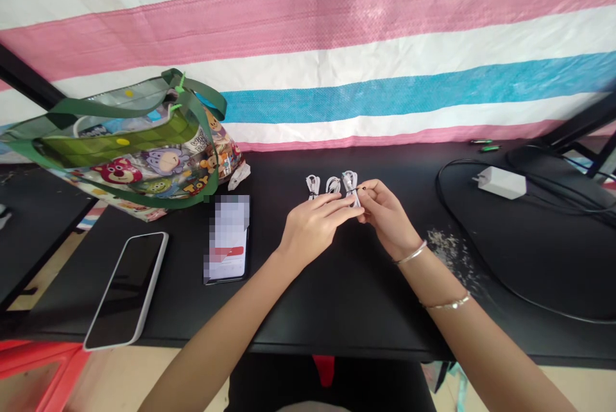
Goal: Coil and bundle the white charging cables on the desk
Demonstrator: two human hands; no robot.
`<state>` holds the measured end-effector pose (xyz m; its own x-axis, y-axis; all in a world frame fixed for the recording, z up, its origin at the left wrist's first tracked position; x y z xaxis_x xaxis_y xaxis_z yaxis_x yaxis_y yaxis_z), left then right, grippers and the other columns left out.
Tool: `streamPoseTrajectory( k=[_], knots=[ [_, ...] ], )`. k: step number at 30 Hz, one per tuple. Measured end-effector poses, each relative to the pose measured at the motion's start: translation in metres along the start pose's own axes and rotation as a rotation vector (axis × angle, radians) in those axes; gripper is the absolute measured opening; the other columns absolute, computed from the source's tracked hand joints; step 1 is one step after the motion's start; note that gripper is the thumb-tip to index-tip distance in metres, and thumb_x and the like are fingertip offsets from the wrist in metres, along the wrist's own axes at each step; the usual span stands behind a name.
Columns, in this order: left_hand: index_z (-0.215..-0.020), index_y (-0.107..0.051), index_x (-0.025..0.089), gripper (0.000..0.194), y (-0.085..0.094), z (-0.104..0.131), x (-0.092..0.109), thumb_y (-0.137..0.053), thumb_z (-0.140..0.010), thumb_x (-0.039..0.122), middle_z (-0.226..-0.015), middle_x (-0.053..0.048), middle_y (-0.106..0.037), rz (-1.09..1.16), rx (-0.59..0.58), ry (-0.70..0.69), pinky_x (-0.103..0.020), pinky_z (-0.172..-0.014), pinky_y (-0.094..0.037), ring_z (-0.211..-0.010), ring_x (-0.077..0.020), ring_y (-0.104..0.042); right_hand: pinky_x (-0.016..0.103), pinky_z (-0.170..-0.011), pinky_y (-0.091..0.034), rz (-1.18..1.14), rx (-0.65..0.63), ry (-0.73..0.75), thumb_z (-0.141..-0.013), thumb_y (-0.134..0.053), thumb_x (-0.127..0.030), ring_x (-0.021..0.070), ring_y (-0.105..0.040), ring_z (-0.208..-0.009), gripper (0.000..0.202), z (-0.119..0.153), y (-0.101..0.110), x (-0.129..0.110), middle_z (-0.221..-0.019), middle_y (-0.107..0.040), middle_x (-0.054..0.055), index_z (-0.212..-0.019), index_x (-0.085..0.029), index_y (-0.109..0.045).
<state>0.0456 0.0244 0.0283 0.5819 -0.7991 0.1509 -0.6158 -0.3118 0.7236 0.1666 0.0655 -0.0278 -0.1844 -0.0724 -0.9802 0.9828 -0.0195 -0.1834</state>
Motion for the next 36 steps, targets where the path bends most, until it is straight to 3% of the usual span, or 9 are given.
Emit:
streamPoseTrajectory(
  k=[6, 13, 17, 20, 23, 27, 33, 36],
  knots=[
    [-0.103, -0.070, 0.024, 0.043, -0.005, 0.001, 0.001, -0.037, -0.087, 0.000, -0.103, -0.001, -0.074, 0.030, -0.025, 0.040, -0.024, -0.071, -0.055, -0.086, -0.0134, -0.064, 0.020, -0.037, -0.033, 0.024, -0.054, 0.011, -0.063, -0.073, -0.054, 0.0063, -0.041, -0.039, 0.043, -0.001, 0.001, -0.001, -0.051, -0.047, -0.010, -0.076, -0.023, -0.045],
    [-0.086, -0.069, 0.023, 0.039, 0.006, -0.002, 0.000, -0.039, -0.084, -0.001, -0.091, 0.001, -0.074, 0.133, 0.066, 0.105, -0.023, -0.066, -0.052, -0.080, -0.0135, -0.062, 0.021, -0.040, -0.030, 0.004, -0.154, -0.009, -0.066, -0.073, -0.052, 0.0055, -0.035, -0.039, 0.041, 0.002, -0.007, -0.008, -0.050, -0.043, -0.010, -0.073, -0.023, -0.045],
    [-0.088, -0.065, 0.023, 0.024, 0.002, -0.001, -0.015, -0.044, -0.087, 0.009, -0.088, -0.001, -0.072, 0.418, 0.078, 0.332, -0.024, -0.067, -0.052, -0.078, -0.0137, -0.063, 0.022, -0.041, -0.030, 0.008, -0.156, 0.014, -0.067, -0.072, -0.052, 0.0065, -0.035, -0.040, 0.040, 0.005, -0.013, -0.010, -0.049, -0.041, -0.011, -0.076, -0.024, -0.046],
    [-0.095, -0.058, 0.021, 0.013, -0.013, 0.006, -0.034, -0.047, -0.089, 0.019, -0.085, -0.001, -0.069, 0.724, 0.058, 0.603, -0.021, -0.064, -0.052, -0.076, -0.0129, -0.065, 0.022, -0.041, -0.030, 0.028, -0.189, 0.033, -0.069, -0.070, -0.054, 0.0072, -0.036, -0.041, 0.040, 0.008, -0.021, -0.010, -0.051, -0.044, -0.010, -0.077, -0.024, -0.046],
    [-0.086, -0.054, 0.020, 0.006, -0.027, 0.014, -0.048, -0.051, -0.088, 0.025, -0.079, 0.000, -0.066, 0.903, 0.060, 0.790, -0.021, -0.062, -0.050, -0.075, -0.0130, -0.064, 0.023, -0.042, -0.033, 0.044, -0.249, 0.059, -0.070, -0.068, -0.057, 0.0077, -0.038, -0.043, 0.041, 0.011, -0.028, -0.012, -0.053, -0.046, -0.009, -0.077, -0.024, -0.045],
    [-0.069, -0.047, 0.019, 0.028, -0.042, 0.019, -0.051, -0.057, -0.084, 0.041, -0.069, 0.001, -0.059, 0.993, -0.028, 0.865, -0.023, -0.064, -0.048, -0.073, -0.0140, -0.060, 0.024, -0.046, -0.039, 0.067, -0.283, 0.114, -0.073, -0.067, -0.057, 0.0098, -0.045, -0.049, 0.039, 0.015, -0.030, -0.020, -0.057, -0.049, -0.006, -0.078, -0.024, -0.046],
    [-0.072, -0.050, 0.018, 0.041, -0.046, 0.021, -0.043, -0.044, -0.086, 0.056, -0.069, 0.000, -0.059, 1.042, -0.212, 0.895, -0.026, -0.069, -0.043, -0.072, -0.0150, -0.056, 0.024, -0.051, -0.045, 0.073, -0.316, 0.208, -0.078, -0.066, -0.051, 0.0096, -0.049, -0.051, 0.032, 0.016, -0.029, -0.026, -0.058, -0.052, -0.005, -0.079, -0.023, -0.050],
    [-0.072, -0.052, 0.018, 0.042, -0.044, 0.016, -0.039, -0.044, -0.084, 0.057, -0.069, -0.001, -0.058, 1.091, -0.237, 0.862, -0.025, -0.066, -0.041, -0.069, -0.0142, -0.053, 0.024, -0.049, -0.045, 0.079, -0.306, 0.294, -0.080, -0.065, -0.049, 0.0096, -0.049, -0.050, 0.029, 0.013, -0.026, -0.024, -0.058, -0.052, -0.005, -0.080, -0.023, -0.051]
  ],
)
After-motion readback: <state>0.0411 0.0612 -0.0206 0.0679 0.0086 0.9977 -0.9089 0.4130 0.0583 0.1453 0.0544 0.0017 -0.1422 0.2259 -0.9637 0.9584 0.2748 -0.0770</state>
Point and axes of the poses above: each hand's wrist, its own z-axis away from the middle knuckle, its own y-axis out of the back of the hand, x = y × z, the point moved 7 cm from there along -z, towards the middle knuckle
